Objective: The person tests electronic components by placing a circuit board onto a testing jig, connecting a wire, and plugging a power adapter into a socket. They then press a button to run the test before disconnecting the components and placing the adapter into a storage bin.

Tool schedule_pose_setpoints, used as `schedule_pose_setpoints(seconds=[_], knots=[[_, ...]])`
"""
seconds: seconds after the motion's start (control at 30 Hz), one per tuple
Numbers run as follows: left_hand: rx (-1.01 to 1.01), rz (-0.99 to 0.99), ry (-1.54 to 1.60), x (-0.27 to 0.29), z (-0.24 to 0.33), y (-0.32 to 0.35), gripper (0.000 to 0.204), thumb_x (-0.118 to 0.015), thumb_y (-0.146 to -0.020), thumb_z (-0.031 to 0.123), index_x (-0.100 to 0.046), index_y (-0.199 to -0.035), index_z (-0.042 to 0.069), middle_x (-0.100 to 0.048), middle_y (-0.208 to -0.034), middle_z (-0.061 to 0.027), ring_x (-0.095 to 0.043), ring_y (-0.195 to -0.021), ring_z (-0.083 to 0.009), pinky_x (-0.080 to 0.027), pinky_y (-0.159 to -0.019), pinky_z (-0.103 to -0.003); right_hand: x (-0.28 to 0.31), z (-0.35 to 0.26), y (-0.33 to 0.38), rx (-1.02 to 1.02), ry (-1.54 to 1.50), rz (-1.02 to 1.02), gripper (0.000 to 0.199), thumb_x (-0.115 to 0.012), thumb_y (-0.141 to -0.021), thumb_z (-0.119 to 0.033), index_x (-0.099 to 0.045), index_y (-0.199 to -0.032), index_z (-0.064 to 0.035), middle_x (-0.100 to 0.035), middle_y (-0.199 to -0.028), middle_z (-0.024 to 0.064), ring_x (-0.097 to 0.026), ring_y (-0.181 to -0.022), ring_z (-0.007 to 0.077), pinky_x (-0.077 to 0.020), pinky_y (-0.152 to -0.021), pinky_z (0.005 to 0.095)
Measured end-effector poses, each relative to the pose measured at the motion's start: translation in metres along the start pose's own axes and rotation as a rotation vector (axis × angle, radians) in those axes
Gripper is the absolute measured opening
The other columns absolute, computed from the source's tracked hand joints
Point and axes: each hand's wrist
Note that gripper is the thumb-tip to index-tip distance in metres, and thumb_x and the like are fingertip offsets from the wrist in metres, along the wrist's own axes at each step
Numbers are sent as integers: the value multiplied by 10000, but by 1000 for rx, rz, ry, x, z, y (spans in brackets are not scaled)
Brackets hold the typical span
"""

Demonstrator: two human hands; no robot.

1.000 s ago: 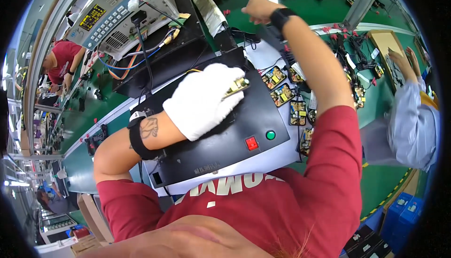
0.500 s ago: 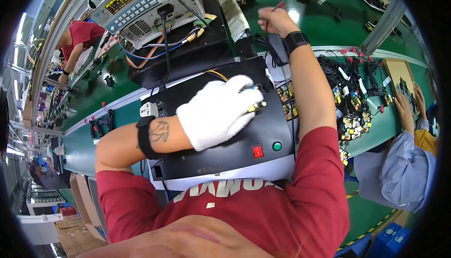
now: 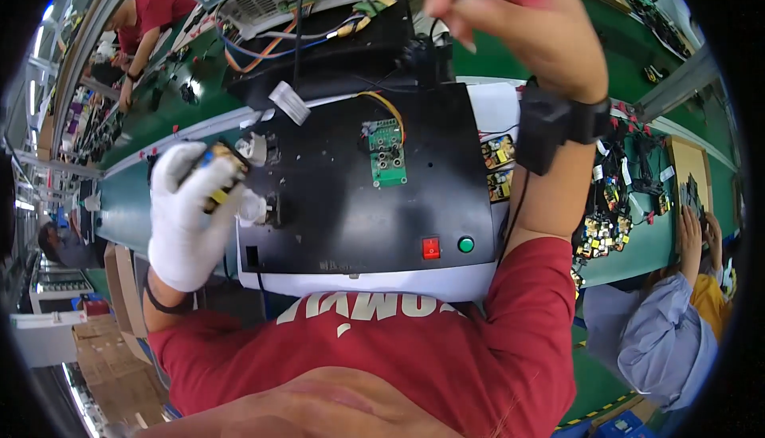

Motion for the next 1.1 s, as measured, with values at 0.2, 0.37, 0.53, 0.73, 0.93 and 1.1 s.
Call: schedule_pose_setpoints(seconds=[0.2, 0.37, 0.53, 0.73, 0.93, 1.1], knots=[[89, -63, 108, 10, -30, 42, 370, -765, -709, 46, -627, -1049, -4, -621, -1007, -171, -596, -890, -340, -482, -804, -373, 6, -14, -24, 288, -434, -874, 294, -701, -872, -157, -641, -1127, -25, -640, -917, 115, -649, -710, 164, -536, -545, 259], [570, -61, 908, -26, -49, 76, 345, -678, -850, 10, -587, -1183, -2, -607, -1156, -68, -598, -982, -147, -480, -866, -279, 8, -24, -33, 410, -576, -1158, 135, -731, -838, -89, -722, -970, -114, -702, -1025, 42, -629, -817, 99, -547, -727, 163], [724, -36, 1243, -49, -68, 86, 417, -613, -933, 127, -524, -1327, 27, -599, -1139, -40, -565, -958, -93, -460, -838, -232, -15, -40, -32, 72, -685, -1276, 196, -725, -813, 7, -704, -1002, -40, -706, -1012, 75, -648, -798, 143, -595, -735, 227], [750, -15, 1176, -62, -72, 98, 465, -543, -985, 214, -450, -1392, 12, -540, -1319, -76, -521, -1174, -139, -418, -985, -272, -20, -37, -24, 52, -707, -1192, 409, -751, -815, -57, -630, -1182, -188, -696, -1013, 113, -674, -772, 158, -615, -704, 258], [687, -16, 1329, -58, -66, 98, 553, -639, -917, 173, -436, -1406, 13, -532, -1330, -90, -548, -1118, -120, -465, -899, -225, -14, -28, -24, 191, -724, -1067, 359, -765, -813, -98, -645, -1141, -181, -700, -1037, 78, -645, -782, 137, -572, -657, 235], [735, -108, 1171, -57, -58, 95, 633, -741, -790, 33, -479, -1365, 3, -573, -1298, -119, -556, -1143, -156, -465, -997, -306, -19, -29, -21, 198, -773, -943, 388, -792, -769, -84, -637, -1123, -121, -697, -1028, 83, -622, -735, 143, -564, -613, 248]])
Point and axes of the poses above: each hand's wrist, its own y-axis away from the middle knuckle, its own x-axis out of the back of the hand, z = x × y
